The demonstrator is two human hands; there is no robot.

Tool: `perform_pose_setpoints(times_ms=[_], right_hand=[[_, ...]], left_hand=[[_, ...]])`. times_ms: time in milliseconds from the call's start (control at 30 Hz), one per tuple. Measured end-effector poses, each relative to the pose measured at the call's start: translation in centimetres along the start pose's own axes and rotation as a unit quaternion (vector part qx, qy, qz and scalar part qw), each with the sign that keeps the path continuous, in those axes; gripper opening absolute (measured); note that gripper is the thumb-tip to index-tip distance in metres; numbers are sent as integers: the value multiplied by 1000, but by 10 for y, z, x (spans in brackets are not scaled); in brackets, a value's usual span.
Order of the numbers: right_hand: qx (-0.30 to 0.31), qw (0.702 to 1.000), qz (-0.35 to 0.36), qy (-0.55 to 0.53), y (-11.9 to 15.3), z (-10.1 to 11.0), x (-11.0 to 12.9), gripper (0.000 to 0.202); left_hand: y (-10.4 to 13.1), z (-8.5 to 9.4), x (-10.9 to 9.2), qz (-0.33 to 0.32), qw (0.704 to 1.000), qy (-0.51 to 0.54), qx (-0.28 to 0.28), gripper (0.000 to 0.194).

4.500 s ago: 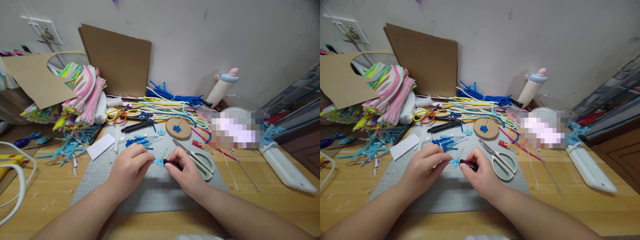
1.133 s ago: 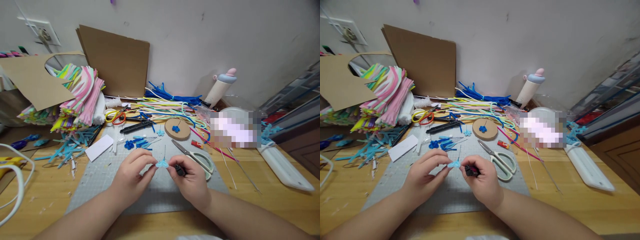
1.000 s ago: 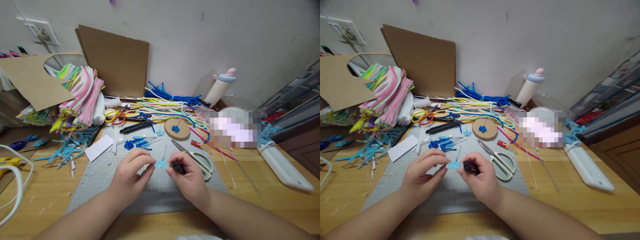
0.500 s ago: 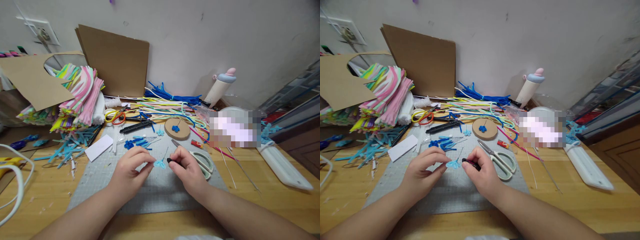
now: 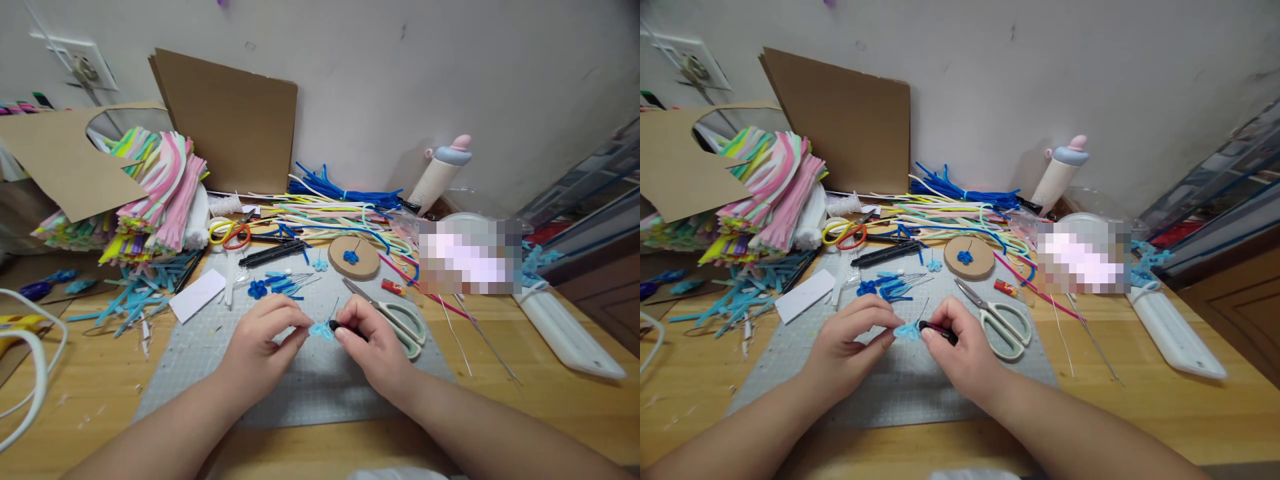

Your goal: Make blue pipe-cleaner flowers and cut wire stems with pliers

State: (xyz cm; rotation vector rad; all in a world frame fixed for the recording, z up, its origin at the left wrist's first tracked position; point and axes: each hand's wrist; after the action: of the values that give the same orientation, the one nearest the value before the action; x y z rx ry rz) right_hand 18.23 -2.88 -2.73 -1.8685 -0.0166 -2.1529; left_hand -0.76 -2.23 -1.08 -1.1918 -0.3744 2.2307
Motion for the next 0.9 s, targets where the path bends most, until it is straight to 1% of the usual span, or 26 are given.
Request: perform_pose_setpoints(times_ms=[133,233,267,333,433,500,567,633,700,767,833,900], right_hand=[[-17,999,-15,-26,1,0,-4,13],[-35,994,-20,-103,2,0,-6,19],[-49,990,-23,-130,2,0,-5,21],[-97,982,-27,-158,2,1,-4,21],[-174,973,-11,-149,0,3,-1,18],[-197,971,8,-135,0,4,1,17],[-204,970,25,-133,1,5,3,17],[-200,968,46,-145,4,5,3,18],[-182,968,69,-159,9,4,2,20],[-159,969,90,-164,15,2,0,21],[-142,970,106,-163,19,1,-1,19],[-132,971,114,-164,22,0,-2,18]], left_hand=[[1,0,0,-3,1000,7,-2,14],[0,1,1,11,1000,8,-8,13],[0,1,2,21,1000,4,-9,12],[0,0,6,45,999,-13,-3,11],[1,-4,12,76,995,-51,24,10],[0,-9,15,89,992,-79,40,10],[-2,-14,16,93,987,-115,57,10],[-8,-20,14,84,980,-164,73,9],[-18,-25,11,56,964,-242,91,9],[-29,-32,10,26,940,-322,106,9],[-40,-41,11,12,923,-368,115,10],[-47,-50,14,10,914,-387,121,13]])
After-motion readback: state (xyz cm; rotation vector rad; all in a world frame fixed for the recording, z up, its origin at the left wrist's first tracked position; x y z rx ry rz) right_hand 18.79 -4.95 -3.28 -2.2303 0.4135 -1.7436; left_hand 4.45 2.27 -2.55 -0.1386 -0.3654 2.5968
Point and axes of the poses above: each hand's wrist, its own y-axis away from the middle knuckle, its own z-axis out of the back of the hand, x = y × z, and after that the axes turned 1 degree about z, right-handed
